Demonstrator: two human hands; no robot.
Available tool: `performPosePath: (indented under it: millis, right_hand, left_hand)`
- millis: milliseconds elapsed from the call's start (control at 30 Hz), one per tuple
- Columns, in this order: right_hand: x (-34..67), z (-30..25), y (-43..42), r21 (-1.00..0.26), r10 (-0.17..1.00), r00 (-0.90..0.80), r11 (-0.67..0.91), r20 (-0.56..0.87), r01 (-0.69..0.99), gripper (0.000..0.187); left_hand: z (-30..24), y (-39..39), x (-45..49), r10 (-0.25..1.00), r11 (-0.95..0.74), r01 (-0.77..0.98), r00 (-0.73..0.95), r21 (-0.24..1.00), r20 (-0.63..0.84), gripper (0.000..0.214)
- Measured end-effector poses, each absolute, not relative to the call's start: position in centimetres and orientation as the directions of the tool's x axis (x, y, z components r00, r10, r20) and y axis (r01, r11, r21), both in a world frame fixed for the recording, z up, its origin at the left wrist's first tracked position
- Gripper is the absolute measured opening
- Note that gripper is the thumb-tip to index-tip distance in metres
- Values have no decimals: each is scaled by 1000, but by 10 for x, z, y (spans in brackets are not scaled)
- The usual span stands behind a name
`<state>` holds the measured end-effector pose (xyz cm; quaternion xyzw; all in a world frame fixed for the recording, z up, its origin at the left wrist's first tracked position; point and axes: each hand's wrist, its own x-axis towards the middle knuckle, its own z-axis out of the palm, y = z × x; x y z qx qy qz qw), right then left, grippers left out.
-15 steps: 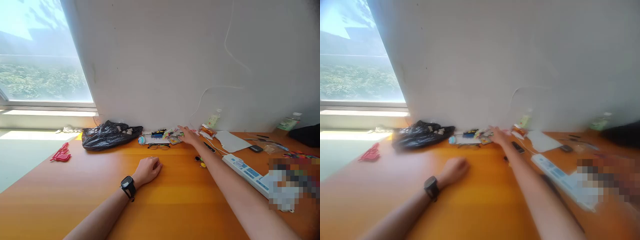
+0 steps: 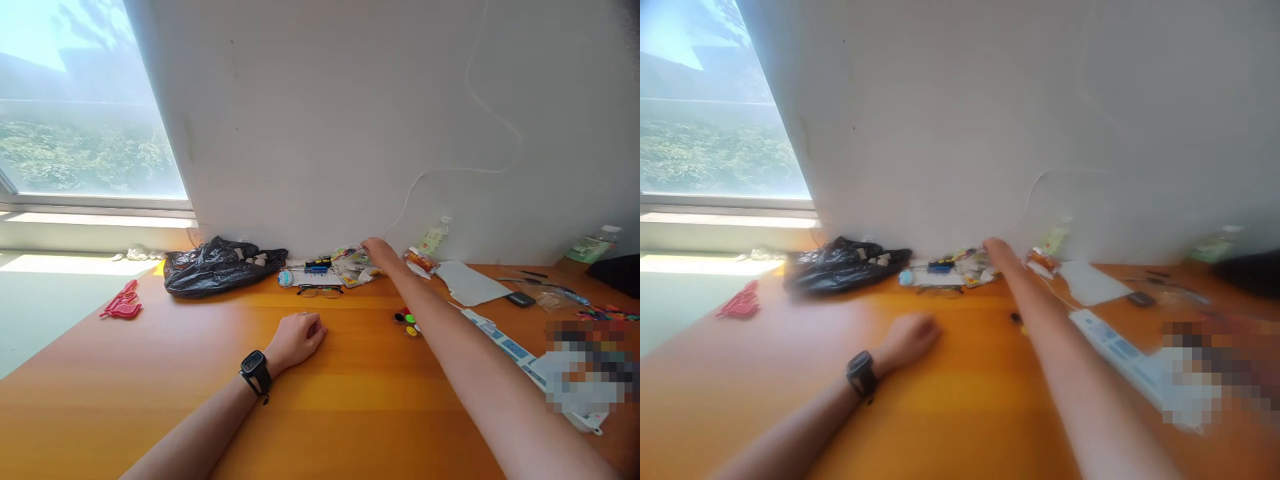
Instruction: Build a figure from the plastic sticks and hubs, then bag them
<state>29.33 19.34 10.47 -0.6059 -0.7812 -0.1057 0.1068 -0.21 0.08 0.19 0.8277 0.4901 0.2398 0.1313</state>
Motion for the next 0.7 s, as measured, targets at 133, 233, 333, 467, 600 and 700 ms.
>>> performPosePath:
  millis: [133,233,333,467,600,700]
  right_hand:
    - [300,123,191,13,909,-218,229,355,973,27]
    - [303,133,187,-10,888,-205,230,411,973,30]
    - [303,142,180,-35,863,-204,247,463,968,33]
    - [295,151,164,-67,828,-244,319,504,945,31]
    - [277,155,139,-106,820,-326,419,471,902,26]
    - [256,151,115,-241,810,-471,564,350,790,24]
  left_hand:
    - [2,1,-2,875,-484,747,402,456,271,27]
    - [1,1,-2,878,-479,745,397,465,269,27]
    - [1,1,-3,881,-474,728,389,495,270,24]
    - [3,2,-5,902,-432,600,311,673,301,24]
    - [8,9,-10,953,-297,263,149,918,265,51]
    - [12,16,-15,984,-106,-75,134,992,115,66]
